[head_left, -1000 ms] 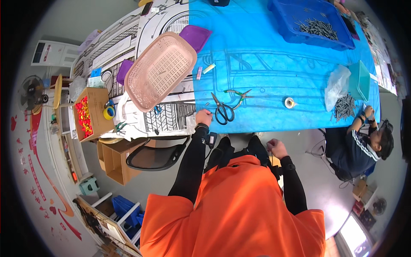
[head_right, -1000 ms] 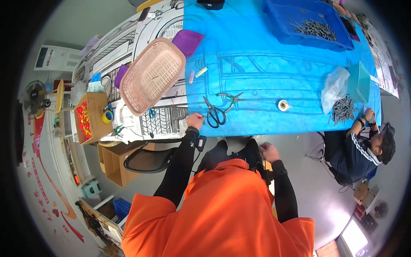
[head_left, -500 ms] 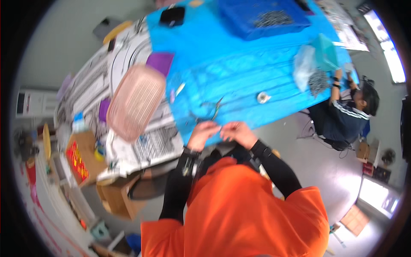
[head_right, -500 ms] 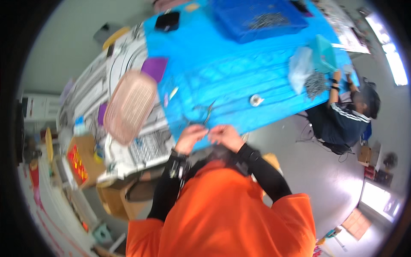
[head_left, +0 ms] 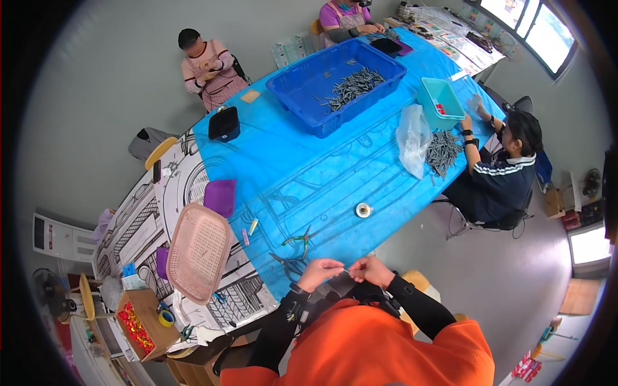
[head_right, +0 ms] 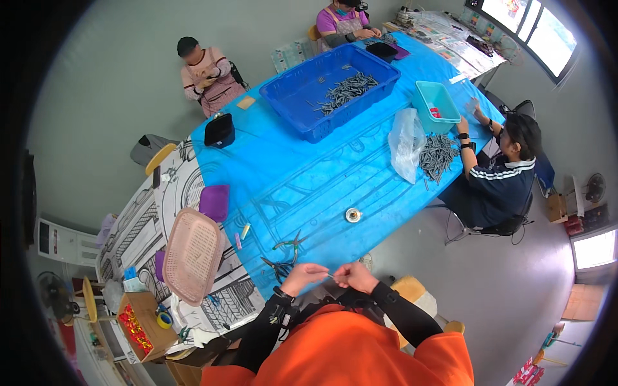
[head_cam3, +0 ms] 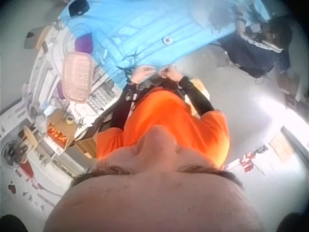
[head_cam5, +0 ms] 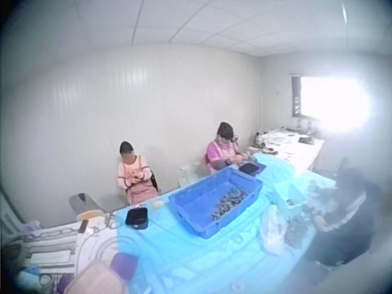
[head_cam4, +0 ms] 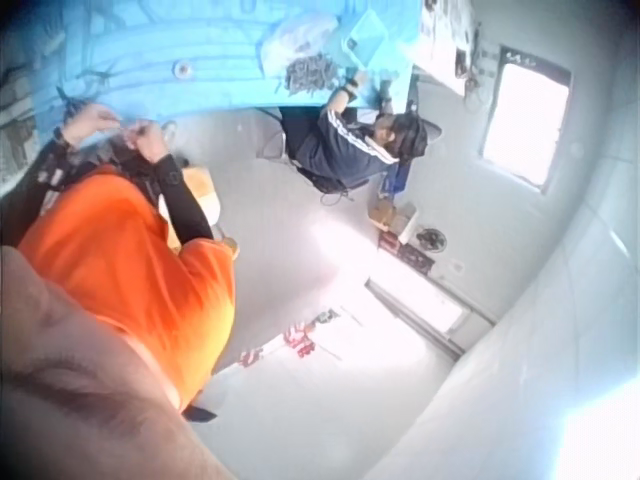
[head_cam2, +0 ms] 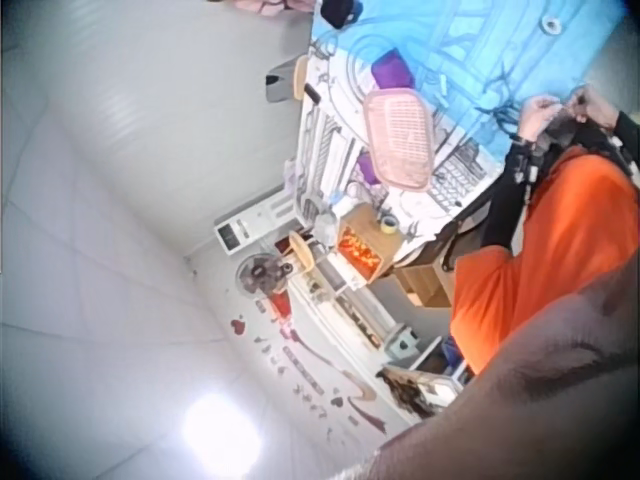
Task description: The person cuts a strip of components using shears, walks to a doorway, and returns to empty a plastic bag into a basket before joining components with pliers.
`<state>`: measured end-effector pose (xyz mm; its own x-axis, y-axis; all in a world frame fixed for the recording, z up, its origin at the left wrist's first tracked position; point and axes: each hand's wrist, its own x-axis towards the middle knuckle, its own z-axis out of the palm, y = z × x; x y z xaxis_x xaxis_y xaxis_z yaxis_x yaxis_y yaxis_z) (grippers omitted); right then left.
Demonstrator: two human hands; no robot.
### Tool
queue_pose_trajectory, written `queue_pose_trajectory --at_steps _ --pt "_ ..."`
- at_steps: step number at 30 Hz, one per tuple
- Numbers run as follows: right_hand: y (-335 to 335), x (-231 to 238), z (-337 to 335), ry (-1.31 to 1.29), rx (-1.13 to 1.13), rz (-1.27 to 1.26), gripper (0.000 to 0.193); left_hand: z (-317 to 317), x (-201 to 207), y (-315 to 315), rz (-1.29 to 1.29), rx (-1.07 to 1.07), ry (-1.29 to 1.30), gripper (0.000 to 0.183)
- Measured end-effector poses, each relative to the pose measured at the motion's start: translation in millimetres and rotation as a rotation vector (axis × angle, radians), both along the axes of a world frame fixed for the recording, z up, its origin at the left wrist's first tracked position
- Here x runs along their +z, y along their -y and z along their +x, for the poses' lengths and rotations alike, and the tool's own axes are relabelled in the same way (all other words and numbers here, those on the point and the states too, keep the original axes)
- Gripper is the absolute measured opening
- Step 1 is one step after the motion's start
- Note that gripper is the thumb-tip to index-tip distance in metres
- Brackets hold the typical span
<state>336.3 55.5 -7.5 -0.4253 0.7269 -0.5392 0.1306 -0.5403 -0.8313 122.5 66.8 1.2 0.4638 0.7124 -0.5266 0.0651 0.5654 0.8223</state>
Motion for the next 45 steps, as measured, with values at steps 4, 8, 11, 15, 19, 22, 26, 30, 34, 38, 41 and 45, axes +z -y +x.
queue_pose_trajectory --at_steps 4,8,11,15,19,22,26,30,34,38,41,45 --pt "21 -18 59 0.125 -0.058 -0.022 0.006 -15 -18 -52 0.314 0.064 -0.208 0.029" --pt "75 -68 130 0.468 -0.116 0.051 0.010 -67 13 -174 0.753 0.189 -0.564 0.029" --pt "133 -98 173 0.748 -0.126 -0.053 0.020 -65 74 -266 0.812 0.231 -0.647 0.025" --pt "221 -159 219 1.058 0.244 -0.127 0.029 -44 87 -373 0.898 0.163 -0.807 0.022" --pt "298 -207 242 1.086 0.722 -0.226 0.021 -15 79 -451 0.872 0.101 -0.891 0.021" --pt "290 -217 258 0.997 0.811 -0.345 0.019 17 44 -501 0.895 -0.037 -1.018 0.020" --pt "262 -225 272 0.977 0.773 -0.389 0.019 50 3 -538 0.868 -0.219 -1.063 0.024" --pt "248 -228 282 0.967 0.714 -0.438 0.019 66 -36 -567 0.844 -0.337 -1.092 0.028" --pt "242 -229 278 0.941 0.651 -0.480 0.019 73 -57 -593 0.849 -0.270 -1.016 0.034" --pt "238 -232 270 0.923 0.575 -0.506 0.019 81 -59 -615 0.801 -0.466 -1.077 0.039" --pt "232 -233 270 0.923 0.511 -0.518 0.019 85 -63 -617 0.750 -0.455 -1.079 0.027" --pt "223 -236 259 0.909 0.435 -0.522 0.019 74 -54 -619 0.770 -0.465 -1.114 0.007"
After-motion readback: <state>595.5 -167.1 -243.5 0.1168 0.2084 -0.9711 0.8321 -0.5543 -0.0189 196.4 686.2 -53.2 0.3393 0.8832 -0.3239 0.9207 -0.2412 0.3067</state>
